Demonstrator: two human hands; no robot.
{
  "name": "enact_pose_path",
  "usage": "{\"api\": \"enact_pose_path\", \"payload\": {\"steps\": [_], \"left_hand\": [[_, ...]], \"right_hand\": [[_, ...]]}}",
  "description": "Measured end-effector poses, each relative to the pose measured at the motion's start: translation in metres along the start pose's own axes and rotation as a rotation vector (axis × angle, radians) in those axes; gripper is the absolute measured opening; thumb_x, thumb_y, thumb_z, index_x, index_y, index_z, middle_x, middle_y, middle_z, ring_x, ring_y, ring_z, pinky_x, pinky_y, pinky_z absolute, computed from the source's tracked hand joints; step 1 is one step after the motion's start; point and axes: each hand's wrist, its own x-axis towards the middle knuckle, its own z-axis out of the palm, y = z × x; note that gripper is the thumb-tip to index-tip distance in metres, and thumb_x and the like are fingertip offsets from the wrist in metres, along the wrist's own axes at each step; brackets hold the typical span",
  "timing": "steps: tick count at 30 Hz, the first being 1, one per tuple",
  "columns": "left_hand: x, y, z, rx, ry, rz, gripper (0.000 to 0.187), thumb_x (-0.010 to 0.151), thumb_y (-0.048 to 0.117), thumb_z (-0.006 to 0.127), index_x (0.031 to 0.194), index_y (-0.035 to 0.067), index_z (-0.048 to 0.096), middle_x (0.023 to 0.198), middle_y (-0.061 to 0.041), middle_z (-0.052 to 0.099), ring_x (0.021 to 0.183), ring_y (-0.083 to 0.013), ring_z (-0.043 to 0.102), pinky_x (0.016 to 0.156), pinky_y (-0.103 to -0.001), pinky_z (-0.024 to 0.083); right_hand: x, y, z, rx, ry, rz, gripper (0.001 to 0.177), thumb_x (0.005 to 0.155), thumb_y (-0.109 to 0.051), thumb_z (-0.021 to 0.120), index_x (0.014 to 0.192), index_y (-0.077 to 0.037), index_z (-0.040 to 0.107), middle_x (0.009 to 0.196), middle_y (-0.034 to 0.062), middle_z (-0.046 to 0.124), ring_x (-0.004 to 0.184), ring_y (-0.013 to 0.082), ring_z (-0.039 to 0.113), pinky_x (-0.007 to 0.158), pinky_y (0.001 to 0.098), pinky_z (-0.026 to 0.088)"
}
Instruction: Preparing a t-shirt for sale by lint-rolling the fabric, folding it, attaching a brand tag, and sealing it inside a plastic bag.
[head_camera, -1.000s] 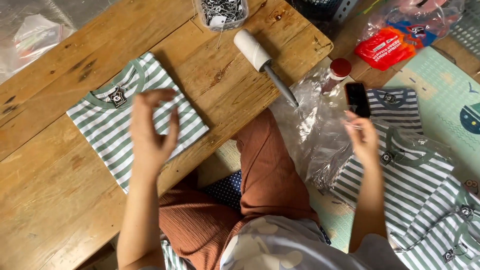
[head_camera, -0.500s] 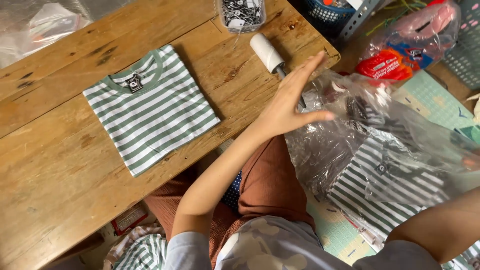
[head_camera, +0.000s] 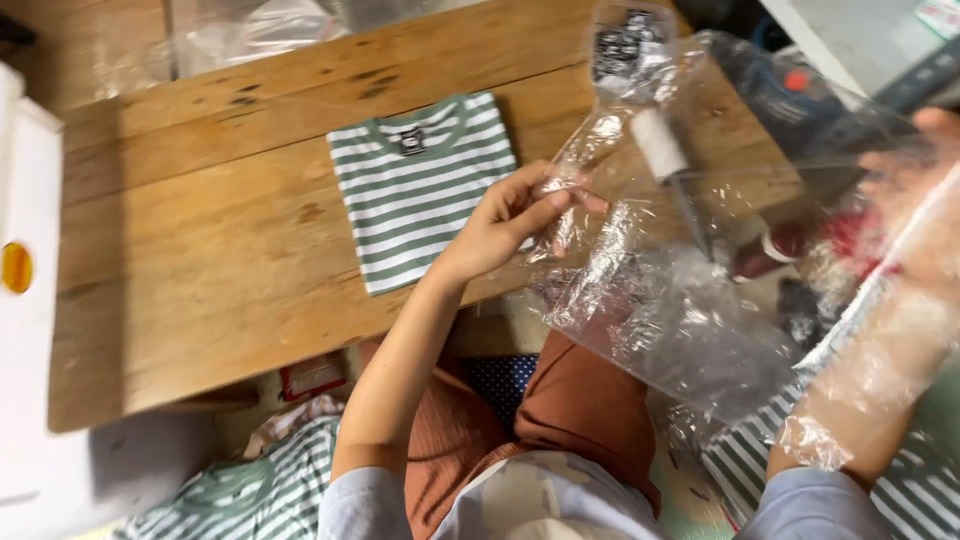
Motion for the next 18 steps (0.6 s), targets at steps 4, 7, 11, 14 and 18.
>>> {"api": "enact_pose_path", "payload": {"steps": [4, 7, 11, 14, 18], "left_hand": [[-0.030, 0.017, -0.046, -0.021, 0.036, -0.064, 0.026, 0.089, 0.018, 0.042, 0.106, -0.001, 0.049, 0.096, -0.018, 0.060, 0.061, -0.0136, 0.061, 0.038, -0.014, 0.040], [-0.057, 0.026, -0.085, -0.018, 0.311, -0.015, 0.031, 0.088, 0.020, 0.044, 0.109, -0.004, 0.047, 0.097, -0.023, 0.058, 0.061, -0.0178, 0.062, 0.034, -0.018, 0.042], [-0.103, 0.064, -0.125, 0.058, 0.816, 0.158, 0.034, 0.085, 0.015, 0.048, 0.116, 0.002, 0.041, 0.106, -0.021, 0.057, 0.066, -0.0135, 0.062, 0.041, -0.016, 0.045], [-0.138, 0.056, -0.160, 0.085, 1.134, 0.312, 0.037, 0.087, 0.007, 0.050, 0.121, 0.012, 0.036, 0.106, -0.014, 0.055, 0.072, -0.0204, 0.061, 0.046, -0.024, 0.051], [-0.153, 0.044, -0.157, 0.312, 1.214, 0.422, 0.042, 0.089, 0.005, 0.049, 0.123, 0.015, 0.027, 0.107, -0.012, 0.050, 0.076, -0.0227, 0.062, 0.051, -0.027, 0.056]], "right_hand": [[0.084, 0.002, -0.038, -1.037, 0.581, -0.633, 0.040, 0.085, -0.049, 0.033, 0.125, -0.042, 0.034, 0.153, -0.0011, 0.020, 0.124, 0.0448, 0.031, 0.095, 0.0528, 0.032], [0.191, 0.024, -0.039, -1.125, 0.505, -0.521, 0.044, 0.086, -0.052, 0.030, 0.128, -0.040, 0.026, 0.152, 0.0024, 0.014, 0.129, 0.0421, 0.025, 0.101, 0.0503, 0.027], [0.270, 0.045, -0.121, -1.757, 0.459, -0.493, 0.033, 0.090, -0.010, 0.041, 0.121, -0.003, 0.041, 0.139, 0.0114, 0.024, 0.123, 0.0300, 0.032, 0.094, 0.0327, 0.036], [0.331, 0.103, -0.093, -2.168, 0.367, -0.233, 0.051, 0.068, -0.013, 0.068, 0.116, -0.006, 0.051, 0.125, 0.0133, 0.044, 0.115, 0.0325, 0.039, 0.093, 0.0415, 0.035], [0.340, 0.133, -0.092, -2.433, 0.308, 0.324, 0.058, 0.071, -0.045, 0.058, 0.122, -0.022, 0.046, 0.130, 0.0088, 0.039, 0.116, 0.0358, 0.037, 0.094, 0.0468, 0.032]]}}
